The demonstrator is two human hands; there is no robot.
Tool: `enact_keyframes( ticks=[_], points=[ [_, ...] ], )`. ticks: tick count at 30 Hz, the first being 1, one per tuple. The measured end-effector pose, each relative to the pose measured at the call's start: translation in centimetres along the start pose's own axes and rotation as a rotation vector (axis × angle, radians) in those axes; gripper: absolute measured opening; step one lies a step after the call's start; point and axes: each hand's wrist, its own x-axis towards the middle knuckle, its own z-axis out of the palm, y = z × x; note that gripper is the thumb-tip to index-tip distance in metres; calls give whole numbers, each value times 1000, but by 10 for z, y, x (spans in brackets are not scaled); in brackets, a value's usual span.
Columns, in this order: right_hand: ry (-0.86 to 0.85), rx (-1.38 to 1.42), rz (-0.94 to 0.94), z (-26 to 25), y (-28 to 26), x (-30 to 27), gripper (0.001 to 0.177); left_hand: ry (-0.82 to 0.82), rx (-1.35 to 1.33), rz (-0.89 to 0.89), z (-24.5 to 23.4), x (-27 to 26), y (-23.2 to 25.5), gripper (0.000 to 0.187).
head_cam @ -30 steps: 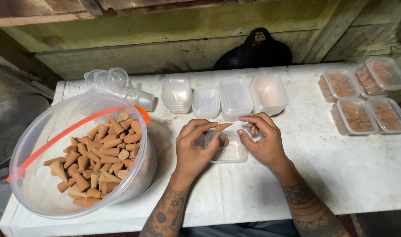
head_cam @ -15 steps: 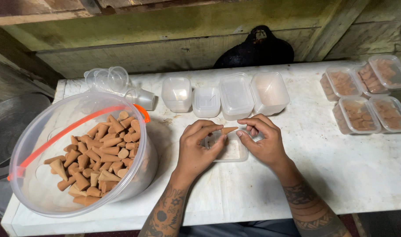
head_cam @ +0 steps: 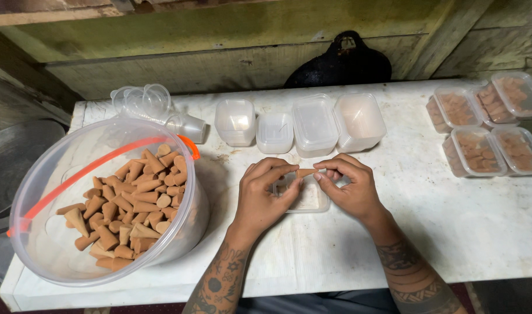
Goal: The person places incense cones into small clear containers by hand and picks them up from a large bucket.
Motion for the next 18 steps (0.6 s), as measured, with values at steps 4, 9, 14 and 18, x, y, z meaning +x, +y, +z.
enact_keyframes(
  ticks=[4,9,14,18],
  points=[
    [-11,-1,-2,-1,-2,0,11,-8,11,5,-1,0,1,20],
    [-5,95,72,-5,-4,3,8,28,-22,8,0,-2,2,47],
    [-20,367,141,-7,2,1,7,-2,-56,-28,-5,-1,3,39],
    [-120,591,186,-9,21,-5,7,-23,-2,-68,-7,-1,1,30]
  ],
)
